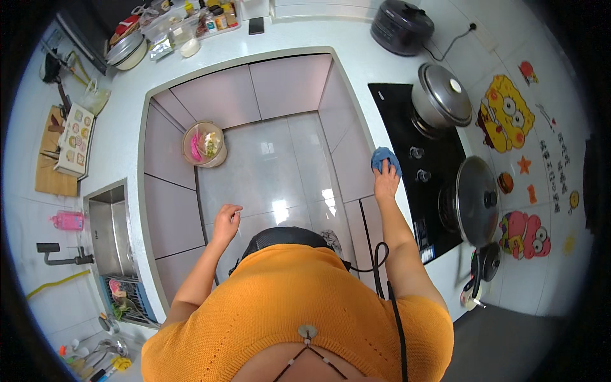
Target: The person washes a blue cloth under running water in a sink, wrings it out, and then uses it to wipe down a black stovetop and surrounding counter area.
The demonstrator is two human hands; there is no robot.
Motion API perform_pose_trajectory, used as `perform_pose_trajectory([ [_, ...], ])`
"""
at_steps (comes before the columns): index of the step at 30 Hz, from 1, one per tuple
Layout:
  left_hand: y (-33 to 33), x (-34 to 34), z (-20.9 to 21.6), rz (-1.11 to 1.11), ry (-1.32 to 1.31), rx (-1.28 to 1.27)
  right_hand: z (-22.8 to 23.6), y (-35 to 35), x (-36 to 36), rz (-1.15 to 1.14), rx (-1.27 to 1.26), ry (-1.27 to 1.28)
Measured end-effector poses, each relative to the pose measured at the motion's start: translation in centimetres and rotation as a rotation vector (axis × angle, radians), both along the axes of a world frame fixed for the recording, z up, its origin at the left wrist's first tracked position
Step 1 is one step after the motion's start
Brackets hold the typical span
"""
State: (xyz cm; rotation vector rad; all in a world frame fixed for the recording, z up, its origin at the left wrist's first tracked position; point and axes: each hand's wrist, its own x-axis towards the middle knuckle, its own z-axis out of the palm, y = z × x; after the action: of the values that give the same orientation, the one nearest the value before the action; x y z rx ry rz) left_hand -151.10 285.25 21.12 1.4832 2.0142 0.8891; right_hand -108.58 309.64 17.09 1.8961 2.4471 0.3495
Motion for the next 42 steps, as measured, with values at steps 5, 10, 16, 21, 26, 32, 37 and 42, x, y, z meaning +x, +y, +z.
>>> perform_pose_trajectory([
  [5,2.2,0.8,-1.3,0.02,-0.047,-0.036,-0.5,1.2,0.2,0.127,0.049,0.021],
  [10,9.4,3.4,-1.5,-0.059,-0.047,0.01,1.0,5.0,-1.1,0.123,-0.043,0.036],
  [16,17.1,3.4,0.3,0.005,-0.066,0.006,0.1,15.2,-5.9,0.217,-0.044,0.133],
  [21,21.7,3.0,2.8,0.123,-0.018,0.066,-1.3,23.7,-8.9,0.281,-0.113,0.133],
  [26,20.3,2.5,2.6,0.318,0.03,0.054,-1.6,32.3,-12.8,0.402,-0.048,0.127],
  [32,15.1,3.5,3.0,0.632,0.02,-0.039,0.7,39.1,-19.9,0.601,-0.05,0.338],
  [37,13.5,3.5,2.9,0.765,0.017,-0.063,5.1,36.7,-28.9,0.825,-0.128,0.49],
  [42,14.2,1.7,1.3,0.872,-0.07,0.017,4.6,35.8,-36.7,1.063,-0.18,0.487],
])
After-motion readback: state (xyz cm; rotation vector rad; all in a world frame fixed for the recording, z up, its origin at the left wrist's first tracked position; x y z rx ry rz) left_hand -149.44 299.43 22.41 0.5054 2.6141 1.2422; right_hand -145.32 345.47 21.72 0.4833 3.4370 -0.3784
